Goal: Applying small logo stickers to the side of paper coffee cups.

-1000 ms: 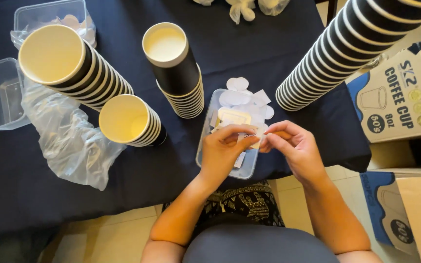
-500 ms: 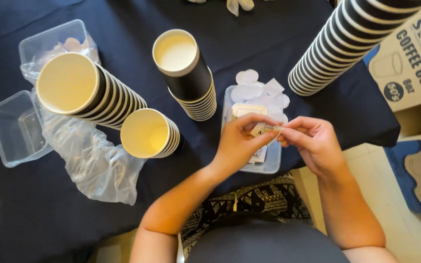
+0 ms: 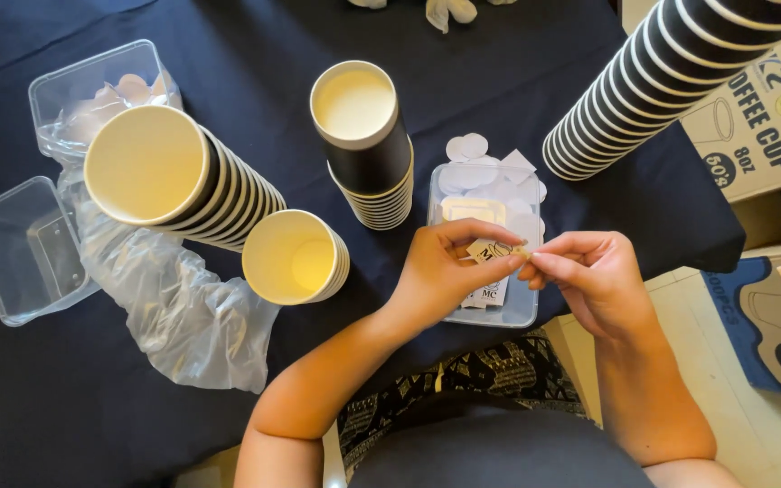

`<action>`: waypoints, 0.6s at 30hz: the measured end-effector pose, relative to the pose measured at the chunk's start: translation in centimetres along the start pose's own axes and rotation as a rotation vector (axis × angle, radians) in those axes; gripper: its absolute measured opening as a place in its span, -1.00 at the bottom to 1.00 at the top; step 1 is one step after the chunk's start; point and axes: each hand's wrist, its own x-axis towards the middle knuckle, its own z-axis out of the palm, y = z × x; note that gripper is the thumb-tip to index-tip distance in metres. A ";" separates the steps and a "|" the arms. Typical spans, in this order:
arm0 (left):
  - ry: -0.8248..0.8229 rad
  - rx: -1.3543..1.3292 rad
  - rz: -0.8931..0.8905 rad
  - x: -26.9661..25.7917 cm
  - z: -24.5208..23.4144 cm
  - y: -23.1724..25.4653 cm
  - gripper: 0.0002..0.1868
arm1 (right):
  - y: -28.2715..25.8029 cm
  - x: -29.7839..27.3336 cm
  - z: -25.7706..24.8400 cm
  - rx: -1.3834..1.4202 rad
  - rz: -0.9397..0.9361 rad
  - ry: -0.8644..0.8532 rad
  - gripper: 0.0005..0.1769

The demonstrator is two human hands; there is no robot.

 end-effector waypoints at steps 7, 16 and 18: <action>-0.048 -0.021 0.041 -1.2 0.1 0.6 -0.68 | 0.6 -0.8 -0.2 -0.009 -0.050 -0.030 -0.84; -0.084 -0.039 0.027 -1.9 0.1 0.8 -0.65 | 0.9 -1.7 0.2 0.041 -0.090 -0.010 -0.83; -0.106 -0.045 0.028 -1.7 -0.1 1.2 -0.65 | 0.8 -1.6 0.5 0.061 -0.064 -0.036 -0.88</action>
